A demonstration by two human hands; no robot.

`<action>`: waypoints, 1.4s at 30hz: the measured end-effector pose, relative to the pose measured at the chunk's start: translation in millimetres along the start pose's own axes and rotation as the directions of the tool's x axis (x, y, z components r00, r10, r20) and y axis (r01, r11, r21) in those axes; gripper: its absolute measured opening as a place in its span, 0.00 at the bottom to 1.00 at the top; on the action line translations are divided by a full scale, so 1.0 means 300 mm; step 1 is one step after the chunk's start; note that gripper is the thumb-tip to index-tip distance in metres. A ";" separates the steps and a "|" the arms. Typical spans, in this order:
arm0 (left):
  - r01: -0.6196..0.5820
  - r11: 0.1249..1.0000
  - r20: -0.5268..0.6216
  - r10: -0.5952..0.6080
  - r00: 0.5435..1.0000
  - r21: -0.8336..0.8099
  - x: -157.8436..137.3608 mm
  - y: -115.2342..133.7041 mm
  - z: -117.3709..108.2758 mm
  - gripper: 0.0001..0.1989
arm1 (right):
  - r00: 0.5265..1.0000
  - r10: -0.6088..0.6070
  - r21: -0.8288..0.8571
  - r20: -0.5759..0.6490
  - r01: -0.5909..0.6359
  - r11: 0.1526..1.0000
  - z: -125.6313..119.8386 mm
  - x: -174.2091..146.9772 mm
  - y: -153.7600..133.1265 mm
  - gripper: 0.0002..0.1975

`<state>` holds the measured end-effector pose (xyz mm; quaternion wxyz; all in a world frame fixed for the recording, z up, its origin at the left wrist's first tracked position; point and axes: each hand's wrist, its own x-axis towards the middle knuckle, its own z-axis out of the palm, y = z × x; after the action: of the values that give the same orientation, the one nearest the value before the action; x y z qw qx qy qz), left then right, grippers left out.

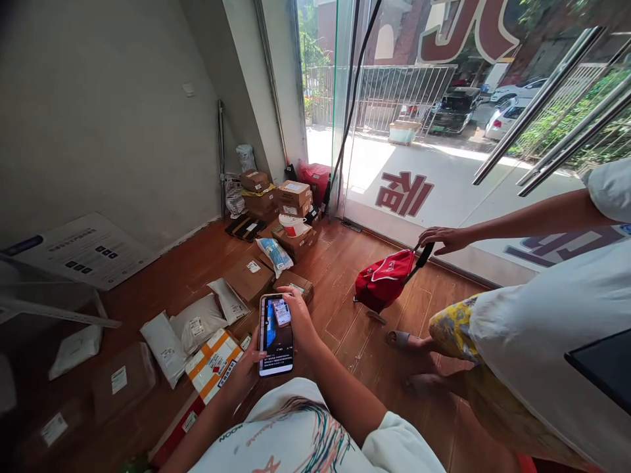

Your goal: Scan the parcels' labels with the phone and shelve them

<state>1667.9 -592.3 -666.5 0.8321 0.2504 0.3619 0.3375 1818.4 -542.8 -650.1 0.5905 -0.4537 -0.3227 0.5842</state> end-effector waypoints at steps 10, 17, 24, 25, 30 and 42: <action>-0.045 0.998 0.019 0.044 0.999 0.048 -0.033 0.018 -0.043 0.46 | 1.000 -0.018 0.056 0.017 0.017 0.998 0.041 -0.020 0.028 0.18; -0.077 0.997 0.022 0.077 0.997 0.029 -0.012 0.006 -0.086 0.47 | 0.998 -0.039 -0.045 -0.046 0.037 0.998 0.069 -0.025 0.045 0.18; -0.049 0.994 0.024 0.047 0.999 0.094 0.012 -0.018 -0.156 0.45 | 0.996 -0.035 -0.032 -0.078 0.033 0.999 0.087 -0.011 0.070 0.22; -0.026 0.995 0.027 0.023 0.999 0.098 0.014 -0.018 -0.163 0.44 | 0.996 -0.030 -0.017 -0.086 0.029 0.999 0.088 -0.007 0.073 0.23; 0.004 0.997 0.091 -0.011 0.996 0.076 0.021 0.005 -0.169 0.43 | 0.998 0.042 0.152 -0.056 -0.033 0.988 0.079 0.010 0.096 0.23; 0.237 0.963 0.043 -0.244 0.969 0.126 0.117 -0.042 -0.238 0.33 | 0.842 0.457 0.557 0.285 -0.534 0.636 -0.033 -0.010 0.325 0.34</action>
<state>1635.5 -562.2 -733.9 0.8606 0.2639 0.3848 0.2042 1788.4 -556.4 -742.5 0.5018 -0.2710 -0.0106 0.8214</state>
